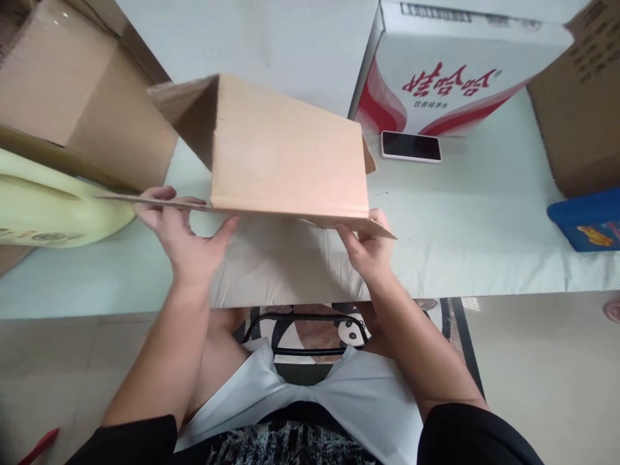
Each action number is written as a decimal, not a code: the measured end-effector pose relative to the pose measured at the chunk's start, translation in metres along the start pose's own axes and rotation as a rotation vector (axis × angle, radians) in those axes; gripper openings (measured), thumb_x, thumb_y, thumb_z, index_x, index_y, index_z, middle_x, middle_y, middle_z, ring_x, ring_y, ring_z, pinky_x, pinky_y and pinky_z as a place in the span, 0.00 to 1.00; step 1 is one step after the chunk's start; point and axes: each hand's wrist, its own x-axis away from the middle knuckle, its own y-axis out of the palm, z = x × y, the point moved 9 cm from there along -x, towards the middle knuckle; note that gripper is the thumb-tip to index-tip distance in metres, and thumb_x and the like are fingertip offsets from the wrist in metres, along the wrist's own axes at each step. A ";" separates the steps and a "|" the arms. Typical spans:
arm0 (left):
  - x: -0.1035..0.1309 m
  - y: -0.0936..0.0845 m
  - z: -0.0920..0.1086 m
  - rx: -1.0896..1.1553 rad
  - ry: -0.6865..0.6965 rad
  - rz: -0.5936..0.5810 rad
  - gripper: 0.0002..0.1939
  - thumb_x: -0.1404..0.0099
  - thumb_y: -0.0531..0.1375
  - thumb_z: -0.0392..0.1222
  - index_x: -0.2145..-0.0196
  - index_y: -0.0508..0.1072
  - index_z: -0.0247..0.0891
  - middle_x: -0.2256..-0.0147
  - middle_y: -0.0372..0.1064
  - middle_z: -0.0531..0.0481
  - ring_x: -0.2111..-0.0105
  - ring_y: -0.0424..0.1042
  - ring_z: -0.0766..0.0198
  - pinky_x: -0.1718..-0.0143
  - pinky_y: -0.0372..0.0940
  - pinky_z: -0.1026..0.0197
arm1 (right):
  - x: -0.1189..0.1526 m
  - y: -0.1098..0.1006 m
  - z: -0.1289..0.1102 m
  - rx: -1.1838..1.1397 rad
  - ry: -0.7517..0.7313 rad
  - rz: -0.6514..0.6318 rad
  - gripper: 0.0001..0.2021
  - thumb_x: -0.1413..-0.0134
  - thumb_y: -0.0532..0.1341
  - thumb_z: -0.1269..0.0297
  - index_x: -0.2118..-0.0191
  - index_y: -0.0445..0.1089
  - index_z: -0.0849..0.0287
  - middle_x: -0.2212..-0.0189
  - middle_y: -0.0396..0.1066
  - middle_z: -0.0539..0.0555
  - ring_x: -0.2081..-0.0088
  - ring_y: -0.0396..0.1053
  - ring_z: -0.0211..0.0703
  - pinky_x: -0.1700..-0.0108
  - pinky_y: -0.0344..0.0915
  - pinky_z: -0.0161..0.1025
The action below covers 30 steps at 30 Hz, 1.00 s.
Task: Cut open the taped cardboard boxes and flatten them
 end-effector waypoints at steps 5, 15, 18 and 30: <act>-0.008 -0.023 0.026 0.008 0.184 0.134 0.33 0.31 0.56 0.71 0.36 0.65 0.52 0.40 0.66 0.45 0.37 0.68 0.44 0.35 0.66 0.33 | 0.001 0.006 -0.030 -0.021 -0.241 -0.009 0.11 0.38 0.67 0.59 0.66 0.63 0.52 0.68 0.79 0.50 0.68 0.79 0.44 0.67 0.75 0.42; -0.005 0.006 0.020 0.046 0.091 -0.217 0.36 0.32 0.62 0.69 0.35 0.69 0.48 0.32 0.65 0.39 0.31 0.66 0.42 0.34 0.69 0.38 | 0.012 0.035 -0.031 0.077 -0.457 -0.329 0.10 0.36 0.62 0.65 0.70 0.64 0.51 0.61 0.81 0.52 0.61 0.79 0.46 0.62 0.76 0.45; -0.006 0.003 0.026 0.027 0.182 -0.160 0.37 0.33 0.64 0.67 0.34 0.68 0.46 0.34 0.67 0.37 0.33 0.69 0.42 0.32 0.67 0.37 | 0.015 0.043 -0.031 0.079 -0.472 -0.396 0.14 0.34 0.58 0.65 0.73 0.63 0.51 0.66 0.78 0.52 0.62 0.78 0.47 0.55 0.77 0.50; 0.010 0.045 -0.014 0.384 -0.368 -0.472 0.42 0.39 0.67 0.71 0.39 0.70 0.39 0.43 0.77 0.37 0.45 0.78 0.45 0.46 0.76 0.48 | 0.034 0.060 -0.033 0.226 -0.613 -0.524 0.11 0.36 0.59 0.71 0.69 0.71 0.51 0.64 0.75 0.53 0.58 0.73 0.48 0.56 0.75 0.48</act>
